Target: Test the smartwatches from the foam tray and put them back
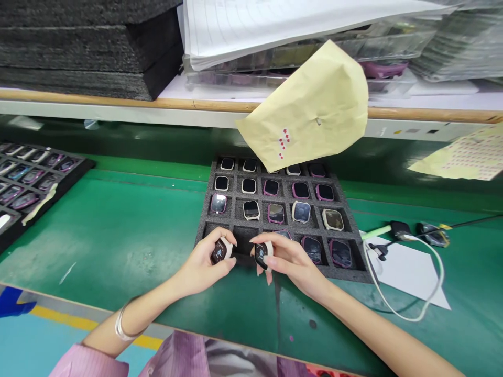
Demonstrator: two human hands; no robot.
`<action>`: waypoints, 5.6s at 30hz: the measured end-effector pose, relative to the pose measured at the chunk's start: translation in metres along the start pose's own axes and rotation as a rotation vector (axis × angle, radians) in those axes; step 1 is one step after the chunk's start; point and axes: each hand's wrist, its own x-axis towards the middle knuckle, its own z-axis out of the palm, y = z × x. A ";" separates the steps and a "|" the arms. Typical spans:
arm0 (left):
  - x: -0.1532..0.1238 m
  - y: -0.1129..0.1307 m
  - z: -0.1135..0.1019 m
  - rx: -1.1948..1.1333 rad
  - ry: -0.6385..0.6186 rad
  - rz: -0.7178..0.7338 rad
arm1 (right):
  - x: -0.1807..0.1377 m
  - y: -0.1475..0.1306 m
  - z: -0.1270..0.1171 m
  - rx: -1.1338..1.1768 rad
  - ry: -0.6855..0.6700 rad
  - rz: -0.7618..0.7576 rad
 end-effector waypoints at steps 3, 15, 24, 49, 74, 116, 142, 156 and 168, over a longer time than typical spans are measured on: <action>-0.003 -0.001 -0.001 -0.036 0.004 0.058 | -0.001 -0.001 0.000 0.011 0.005 -0.017; 0.009 0.000 -0.001 -0.295 0.004 -0.104 | 0.001 -0.007 0.005 0.050 0.056 0.097; 0.009 0.007 -0.004 -0.498 0.039 -0.246 | 0.000 -0.013 0.006 0.100 0.108 0.150; 0.007 -0.004 -0.002 -0.016 0.011 -0.092 | -0.003 -0.009 0.011 0.124 0.084 0.055; 0.006 -0.003 0.003 -0.067 0.007 -0.177 | -0.002 0.000 0.008 0.085 0.088 0.079; 0.004 -0.002 0.001 0.040 -0.005 -0.074 | -0.002 0.001 0.005 0.080 0.041 0.055; 0.003 -0.001 0.001 0.050 0.002 -0.019 | -0.002 0.001 0.005 0.072 0.044 0.045; 0.008 -0.004 0.001 -0.248 -0.025 -0.065 | -0.001 -0.004 0.009 0.122 0.067 0.083; 0.008 -0.004 -0.003 -0.417 -0.010 -0.159 | -0.001 -0.004 0.005 0.066 0.101 0.113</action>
